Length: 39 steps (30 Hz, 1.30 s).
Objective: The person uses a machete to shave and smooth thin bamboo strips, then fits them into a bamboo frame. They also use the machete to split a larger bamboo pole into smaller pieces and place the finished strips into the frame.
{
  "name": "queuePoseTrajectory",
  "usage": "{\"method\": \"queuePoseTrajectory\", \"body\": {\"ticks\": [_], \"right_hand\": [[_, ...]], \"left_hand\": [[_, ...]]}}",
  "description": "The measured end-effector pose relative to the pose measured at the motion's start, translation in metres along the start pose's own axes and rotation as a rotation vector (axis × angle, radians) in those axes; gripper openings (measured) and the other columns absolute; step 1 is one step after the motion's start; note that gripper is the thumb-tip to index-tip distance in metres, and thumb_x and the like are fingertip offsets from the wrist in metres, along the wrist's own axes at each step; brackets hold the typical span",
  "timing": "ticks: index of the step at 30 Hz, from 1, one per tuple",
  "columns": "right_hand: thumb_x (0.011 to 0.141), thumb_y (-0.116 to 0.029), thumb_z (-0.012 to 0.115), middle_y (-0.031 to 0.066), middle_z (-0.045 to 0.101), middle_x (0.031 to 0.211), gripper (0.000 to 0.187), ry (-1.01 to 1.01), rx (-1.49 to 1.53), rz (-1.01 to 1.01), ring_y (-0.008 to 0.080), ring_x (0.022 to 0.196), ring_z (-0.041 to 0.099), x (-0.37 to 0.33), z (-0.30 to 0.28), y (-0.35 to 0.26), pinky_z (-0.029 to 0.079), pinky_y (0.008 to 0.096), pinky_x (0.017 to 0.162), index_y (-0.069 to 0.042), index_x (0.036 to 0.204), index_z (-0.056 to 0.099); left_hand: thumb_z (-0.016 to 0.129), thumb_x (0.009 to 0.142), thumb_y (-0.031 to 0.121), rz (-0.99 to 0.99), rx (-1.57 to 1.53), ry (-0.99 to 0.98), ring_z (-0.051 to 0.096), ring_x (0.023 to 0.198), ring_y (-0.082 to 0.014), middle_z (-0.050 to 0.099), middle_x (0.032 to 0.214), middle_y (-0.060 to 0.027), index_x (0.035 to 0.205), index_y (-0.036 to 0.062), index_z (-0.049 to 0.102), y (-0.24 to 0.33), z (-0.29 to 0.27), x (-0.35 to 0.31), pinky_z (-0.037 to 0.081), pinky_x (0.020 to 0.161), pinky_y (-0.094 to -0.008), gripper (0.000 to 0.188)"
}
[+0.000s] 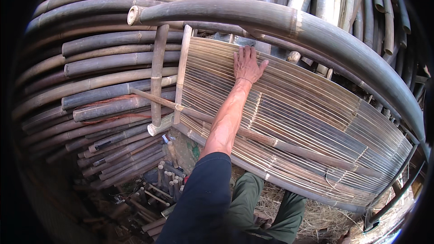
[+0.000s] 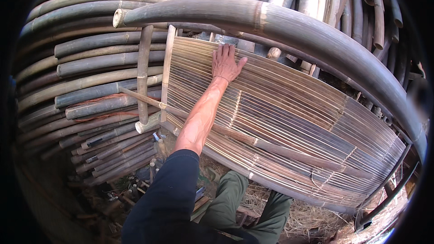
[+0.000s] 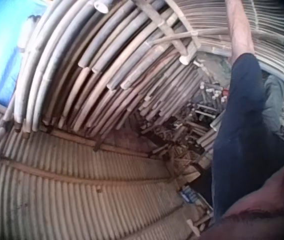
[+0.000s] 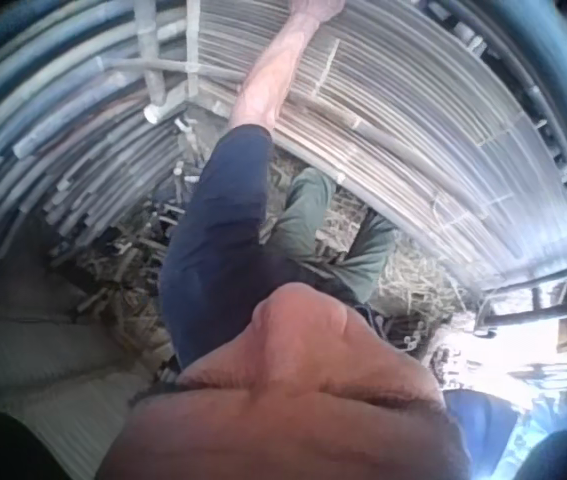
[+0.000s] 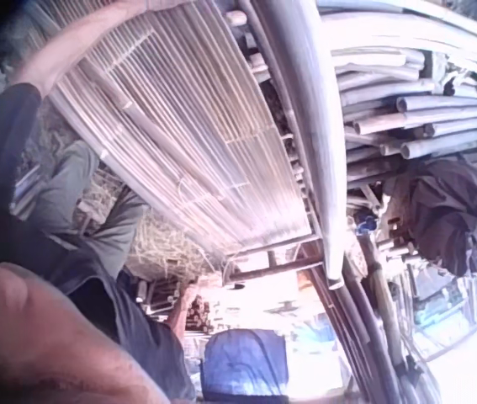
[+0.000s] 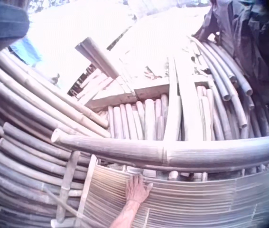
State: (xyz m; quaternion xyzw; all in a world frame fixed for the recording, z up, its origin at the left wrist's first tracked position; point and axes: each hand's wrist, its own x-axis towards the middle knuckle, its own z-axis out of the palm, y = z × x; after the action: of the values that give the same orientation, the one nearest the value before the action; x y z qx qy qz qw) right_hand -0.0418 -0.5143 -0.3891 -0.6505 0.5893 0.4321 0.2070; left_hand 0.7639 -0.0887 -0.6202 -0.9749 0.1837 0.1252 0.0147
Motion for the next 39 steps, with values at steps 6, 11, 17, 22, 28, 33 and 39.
{"method": "queuePoseTrajectory", "body": {"ticks": [6, 11, 17, 22, 28, 33, 39], "right_hand": [[0.085, -0.031, 0.060, 0.0218, 0.015, 0.146, 0.085, -0.283, 0.210, 0.098, 0.0397, 0.129, 0.032, -0.054, 0.027, 0.004, 0.035, 0.0432, 0.106, -0.001, 0.147, 0.009], [0.087, -0.032, 0.061, 0.0171, 0.024, 0.125, 0.067, -0.259, 0.223, 0.114, 0.0328, 0.109, 0.037, -0.110, 0.067, -0.017, 0.037, 0.0404, 0.090, 0.001, 0.131, 0.023], [0.090, -0.026, 0.063, 0.0087, 0.059, 0.064, 0.030, -0.048, 0.069, -0.084, 0.0182, 0.054, 0.055, -0.205, 0.086, -0.158, 0.044, 0.0342, 0.048, 0.004, 0.095, 0.065], [0.074, -0.005, 0.062, 0.0129, 0.056, 0.096, 0.028, 0.159, 0.306, -0.274, 0.0220, 0.089, 0.055, -0.270, 0.077, -0.289, 0.045, 0.0335, 0.077, 0.005, 0.099, 0.057], [0.071, -0.002, 0.057, 0.0179, 0.044, 0.139, 0.057, 0.483, 0.306, -0.894, 0.0354, 0.132, 0.039, -0.298, 0.061, -0.361, 0.032, 0.0413, 0.110, -0.002, 0.128, 0.054], [0.070, -0.014, 0.066, 0.0168, 0.065, 0.105, 0.051, 0.289, 0.166, -1.038, 0.0304, 0.103, 0.058, -0.340, 0.042, -0.365, 0.043, 0.0388, 0.094, -0.002, 0.119, 0.061], [0.070, -0.018, 0.070, 0.0049, 0.065, 0.075, 0.029, -0.248, 0.441, -0.897, 0.0124, 0.069, 0.057, -0.398, 0.083, -0.267, 0.047, 0.0293, 0.067, -0.001, 0.094, 0.067]], "left_hand": [[0.044, 0.091, 0.058, 0.066, -0.197, 0.125, 0.028, 0.137, -0.0380, 0.031, 0.148, -0.0205, 0.141, -0.0016, 0.034, -0.038, -0.003, -0.028, 0.021, 0.113, -0.0498, 0.079], [0.042, 0.092, 0.058, 0.146, -0.235, -0.414, 0.046, 0.122, -0.0389, 0.048, 0.131, -0.0246, 0.125, -0.0003, 0.054, -0.051, -0.035, -0.139, 0.024, 0.110, -0.0526, 0.068], [0.050, 0.088, 0.058, 0.228, -0.277, -0.423, 0.056, 0.104, -0.0281, 0.065, 0.100, -0.0144, 0.102, 0.0049, 0.067, -0.083, -0.047, -0.233, 0.032, 0.099, -0.0482, 0.057], [0.052, 0.086, 0.056, 0.260, -0.343, -0.269, 0.061, 0.089, -0.0253, 0.066, 0.086, -0.0106, 0.088, 0.0074, 0.067, -0.060, -0.104, -0.272, 0.037, 0.085, -0.0411, 0.051], [0.057, 0.085, 0.051, 0.367, -0.358, -0.049, 0.060, 0.084, -0.0242, 0.063, 0.080, -0.0103, 0.080, 0.0071, 0.064, -0.032, -0.221, -0.340, 0.038, 0.080, -0.0411, 0.045], [0.061, 0.084, 0.046, 0.479, -0.362, 0.028, 0.059, 0.077, -0.0231, 0.062, 0.074, -0.0073, 0.078, 0.0080, 0.062, -0.020, -0.305, -0.425, 0.038, 0.074, -0.0393, 0.038], [0.063, 0.083, 0.044, 0.580, -0.461, 0.022, 0.058, 0.100, -0.0267, 0.063, 0.101, -0.0126, 0.101, 0.0046, 0.065, -0.034, -0.361, -0.538, 0.040, 0.092, -0.0419, 0.044]]}}
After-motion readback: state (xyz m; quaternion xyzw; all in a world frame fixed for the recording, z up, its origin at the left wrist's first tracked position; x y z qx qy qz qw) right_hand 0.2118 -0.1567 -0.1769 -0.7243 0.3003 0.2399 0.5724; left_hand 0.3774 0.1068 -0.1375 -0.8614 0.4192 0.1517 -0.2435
